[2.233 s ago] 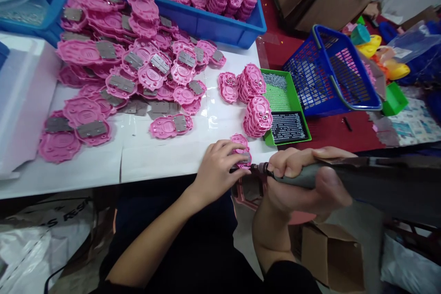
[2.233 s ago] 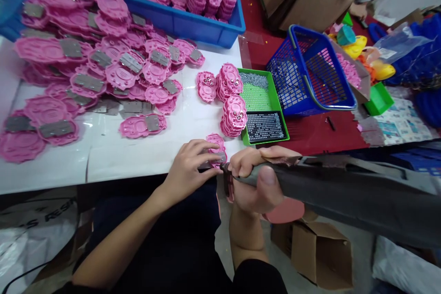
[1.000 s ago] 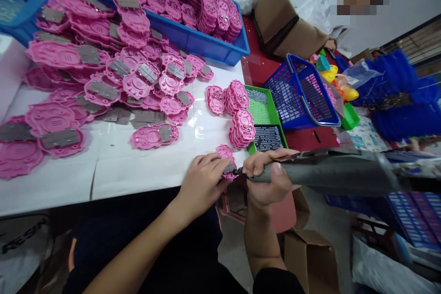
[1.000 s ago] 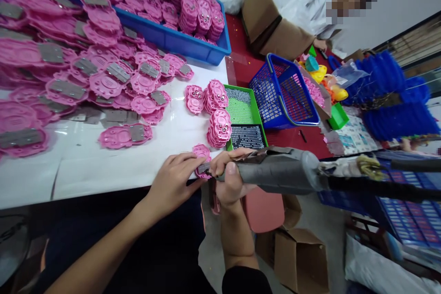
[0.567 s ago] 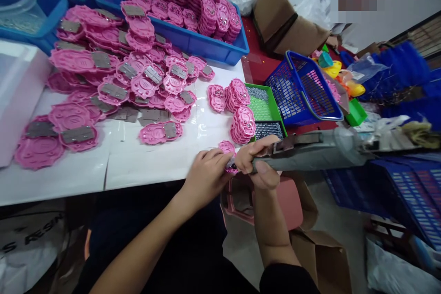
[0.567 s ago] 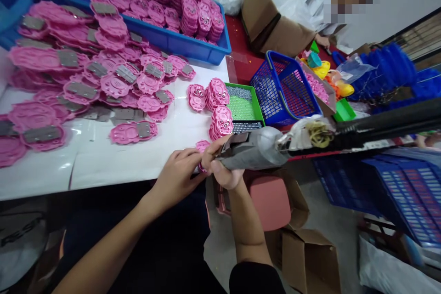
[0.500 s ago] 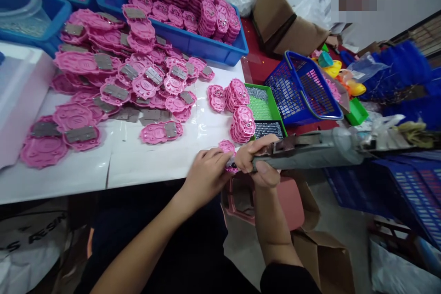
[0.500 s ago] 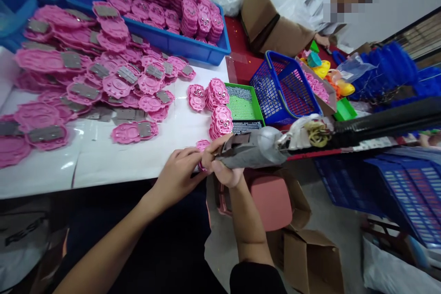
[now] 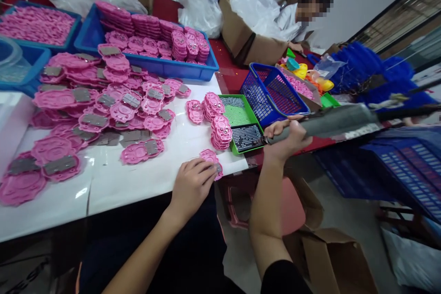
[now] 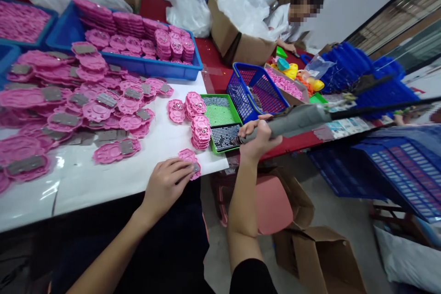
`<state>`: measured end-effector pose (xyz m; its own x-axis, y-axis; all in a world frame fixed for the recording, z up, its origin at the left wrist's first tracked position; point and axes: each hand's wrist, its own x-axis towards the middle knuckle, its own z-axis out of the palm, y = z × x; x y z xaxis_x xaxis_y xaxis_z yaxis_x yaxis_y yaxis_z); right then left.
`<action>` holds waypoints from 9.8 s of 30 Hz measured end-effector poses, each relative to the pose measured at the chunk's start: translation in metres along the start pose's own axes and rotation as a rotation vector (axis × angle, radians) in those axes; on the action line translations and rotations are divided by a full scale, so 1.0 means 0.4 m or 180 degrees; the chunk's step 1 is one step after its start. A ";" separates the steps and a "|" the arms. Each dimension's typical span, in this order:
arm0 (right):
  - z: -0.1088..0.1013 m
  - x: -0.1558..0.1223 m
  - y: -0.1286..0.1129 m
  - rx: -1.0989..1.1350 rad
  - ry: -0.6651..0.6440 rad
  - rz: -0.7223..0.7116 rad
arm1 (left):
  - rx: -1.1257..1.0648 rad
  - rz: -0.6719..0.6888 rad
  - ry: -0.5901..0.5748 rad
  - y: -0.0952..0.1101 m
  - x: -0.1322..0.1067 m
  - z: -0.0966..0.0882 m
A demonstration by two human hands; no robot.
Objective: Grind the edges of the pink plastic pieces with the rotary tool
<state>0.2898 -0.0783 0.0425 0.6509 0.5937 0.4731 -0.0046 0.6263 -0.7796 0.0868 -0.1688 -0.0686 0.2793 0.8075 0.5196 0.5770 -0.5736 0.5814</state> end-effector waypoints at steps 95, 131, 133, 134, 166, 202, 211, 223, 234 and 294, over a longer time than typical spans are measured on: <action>0.027 -0.155 0.039 0.0922 -0.3512 0.1577 | 0.0234 -0.0144 -0.0350 0.017 0.010 -0.005; 0.072 -0.227 0.009 0.0133 -0.1316 0.0812 | 0.0223 0.0134 -0.1365 -0.024 0.065 -0.054; 0.075 -0.227 0.009 0.0142 -0.1320 0.0838 | 0.0409 0.0115 -0.1163 -0.013 0.050 -0.038; 0.075 -0.229 0.009 0.0126 -0.1300 0.0840 | 0.0506 0.0098 -0.1045 -0.004 0.040 -0.031; 0.071 -0.239 0.009 0.0127 -0.1912 0.0999 | -0.0442 -0.0526 -0.0633 0.015 -0.024 -0.056; 0.031 -0.027 0.072 -0.0260 -0.0088 0.0379 | 0.0700 0.0063 -0.0531 0.009 -0.024 -0.027; 0.039 -0.023 0.079 -0.0232 -0.0189 0.0407 | 0.0603 -0.0029 -0.0577 0.015 -0.027 -0.031; 0.033 -0.028 0.032 -0.0244 -0.0118 0.0107 | -0.0237 -0.0242 -0.0184 0.030 0.022 0.022; 0.047 -0.238 -0.060 0.0159 -0.1443 0.0688 | -0.0669 -0.0243 -0.0313 0.018 0.025 0.010; 0.033 -0.176 -0.103 -0.0122 0.0070 0.0459 | -0.0741 -0.0053 0.0371 -0.025 -0.090 -0.090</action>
<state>0.2343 -0.1390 0.0467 0.6620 0.6646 0.3463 -0.0704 0.5152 -0.8541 0.0435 -0.1968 -0.0707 0.1731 0.8036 0.5694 0.3848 -0.5874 0.7120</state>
